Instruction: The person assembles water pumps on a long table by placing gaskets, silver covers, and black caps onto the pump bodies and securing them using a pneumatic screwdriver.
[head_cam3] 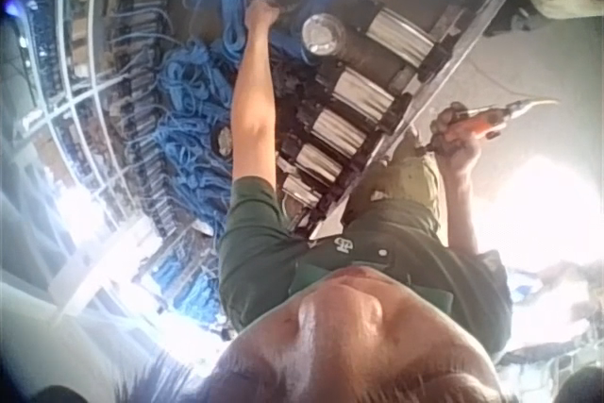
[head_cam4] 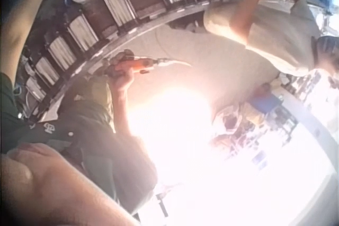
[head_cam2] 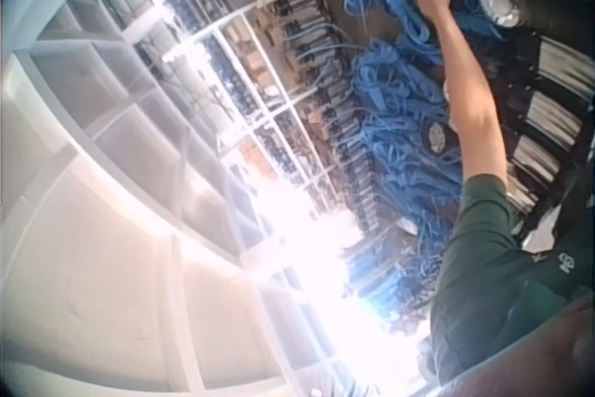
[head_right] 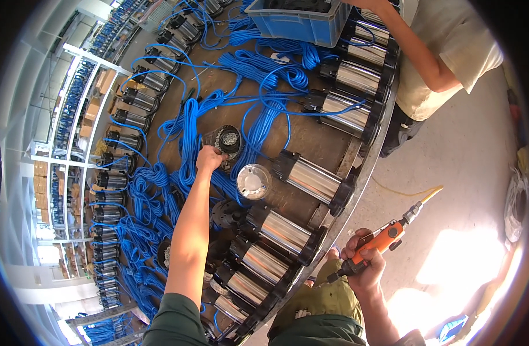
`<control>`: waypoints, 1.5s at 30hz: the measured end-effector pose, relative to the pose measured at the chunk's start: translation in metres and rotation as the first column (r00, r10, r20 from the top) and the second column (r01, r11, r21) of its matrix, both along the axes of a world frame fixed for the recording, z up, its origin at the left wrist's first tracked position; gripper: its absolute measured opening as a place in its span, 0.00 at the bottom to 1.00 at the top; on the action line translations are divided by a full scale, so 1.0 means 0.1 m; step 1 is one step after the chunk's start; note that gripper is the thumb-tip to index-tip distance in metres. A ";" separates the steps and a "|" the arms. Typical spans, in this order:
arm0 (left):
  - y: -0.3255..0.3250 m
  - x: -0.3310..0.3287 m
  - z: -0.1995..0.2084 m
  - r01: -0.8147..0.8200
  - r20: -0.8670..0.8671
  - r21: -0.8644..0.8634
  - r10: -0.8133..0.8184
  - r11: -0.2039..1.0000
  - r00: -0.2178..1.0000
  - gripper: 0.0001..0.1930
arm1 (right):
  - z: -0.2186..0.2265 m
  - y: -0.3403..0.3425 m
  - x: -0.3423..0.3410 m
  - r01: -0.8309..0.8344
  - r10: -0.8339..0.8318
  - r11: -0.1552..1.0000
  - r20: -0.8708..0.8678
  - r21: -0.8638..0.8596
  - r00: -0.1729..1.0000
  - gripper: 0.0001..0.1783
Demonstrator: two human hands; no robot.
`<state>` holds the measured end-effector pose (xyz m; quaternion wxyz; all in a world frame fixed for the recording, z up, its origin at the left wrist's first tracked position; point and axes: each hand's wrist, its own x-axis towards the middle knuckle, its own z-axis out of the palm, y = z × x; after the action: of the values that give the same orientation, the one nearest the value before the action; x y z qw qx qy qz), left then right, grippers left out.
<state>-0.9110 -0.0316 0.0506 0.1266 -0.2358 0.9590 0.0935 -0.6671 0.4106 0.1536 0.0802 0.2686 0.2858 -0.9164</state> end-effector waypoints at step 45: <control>-0.16 0.06 -0.16 0.290 -0.124 -0.132 -0.306 0.948 0.944 0.09 | 0.00 -0.10 0.31 -0.110 0.114 0.993 0.152 -0.035 0.982 0.23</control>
<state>-0.9053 -0.0479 0.0345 0.0570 -0.0872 0.9939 0.0359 -0.6360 0.4007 0.1534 0.1568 0.3210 0.2813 -0.8906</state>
